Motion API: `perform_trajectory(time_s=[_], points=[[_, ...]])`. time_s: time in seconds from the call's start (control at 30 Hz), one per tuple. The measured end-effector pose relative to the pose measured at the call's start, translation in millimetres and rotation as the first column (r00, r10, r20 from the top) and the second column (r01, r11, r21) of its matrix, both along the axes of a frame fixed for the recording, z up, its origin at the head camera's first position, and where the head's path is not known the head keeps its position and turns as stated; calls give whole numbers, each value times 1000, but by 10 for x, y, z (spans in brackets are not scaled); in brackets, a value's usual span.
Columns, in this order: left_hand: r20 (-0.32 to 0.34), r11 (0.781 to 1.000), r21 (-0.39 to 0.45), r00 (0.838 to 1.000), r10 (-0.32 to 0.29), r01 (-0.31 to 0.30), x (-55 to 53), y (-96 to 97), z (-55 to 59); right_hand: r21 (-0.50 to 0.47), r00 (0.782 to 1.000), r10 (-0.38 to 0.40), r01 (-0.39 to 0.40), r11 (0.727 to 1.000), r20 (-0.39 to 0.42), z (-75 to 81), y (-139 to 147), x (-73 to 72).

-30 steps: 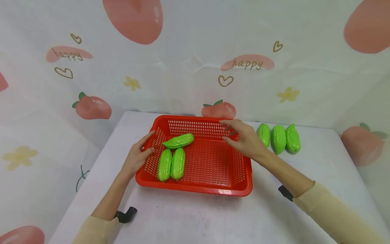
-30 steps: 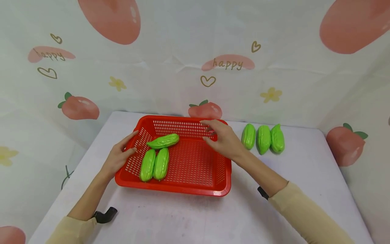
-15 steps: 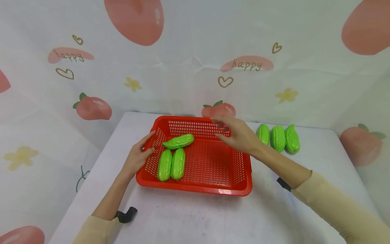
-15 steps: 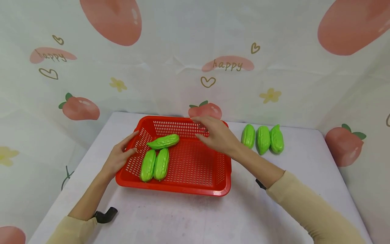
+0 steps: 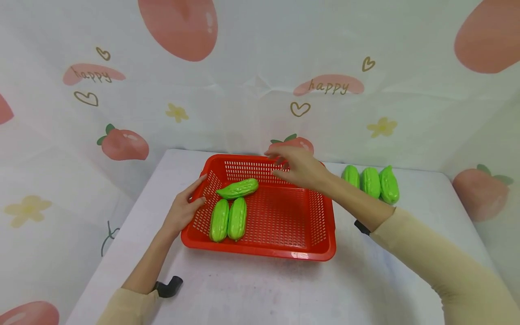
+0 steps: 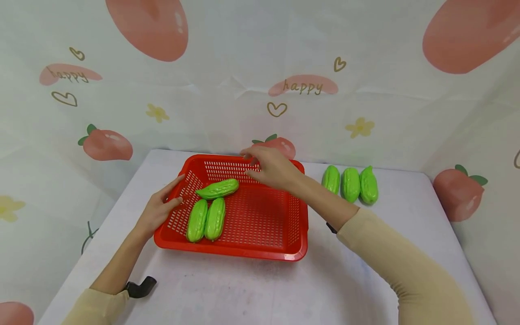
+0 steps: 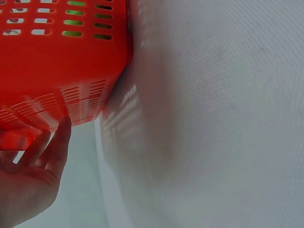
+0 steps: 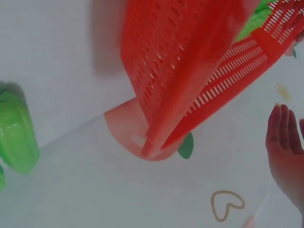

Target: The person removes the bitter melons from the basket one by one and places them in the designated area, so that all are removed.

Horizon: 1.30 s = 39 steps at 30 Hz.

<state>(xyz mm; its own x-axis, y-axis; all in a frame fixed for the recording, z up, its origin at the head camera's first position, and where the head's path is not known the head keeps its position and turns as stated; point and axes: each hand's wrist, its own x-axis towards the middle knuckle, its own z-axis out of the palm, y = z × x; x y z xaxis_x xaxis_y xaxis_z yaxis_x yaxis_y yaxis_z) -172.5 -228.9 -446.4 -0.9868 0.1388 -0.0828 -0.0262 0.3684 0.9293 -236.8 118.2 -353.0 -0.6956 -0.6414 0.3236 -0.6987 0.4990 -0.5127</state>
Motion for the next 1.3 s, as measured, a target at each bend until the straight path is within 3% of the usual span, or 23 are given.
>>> perform_trajectory(time_s=[0.5,0.87,1.3], points=[[6,1000,4,1000,1,-1,29,5,24,76,987,-49,37,996,154,-25,-301,-178],[7,999,39,1000,3,-3,33,11,19,48,956,-73,62,997,283,13,-475,-264],[15,1000,29,1000,9,-9,40,13,15,-29,921,-49,65,997,386,-171,-626,-363]])
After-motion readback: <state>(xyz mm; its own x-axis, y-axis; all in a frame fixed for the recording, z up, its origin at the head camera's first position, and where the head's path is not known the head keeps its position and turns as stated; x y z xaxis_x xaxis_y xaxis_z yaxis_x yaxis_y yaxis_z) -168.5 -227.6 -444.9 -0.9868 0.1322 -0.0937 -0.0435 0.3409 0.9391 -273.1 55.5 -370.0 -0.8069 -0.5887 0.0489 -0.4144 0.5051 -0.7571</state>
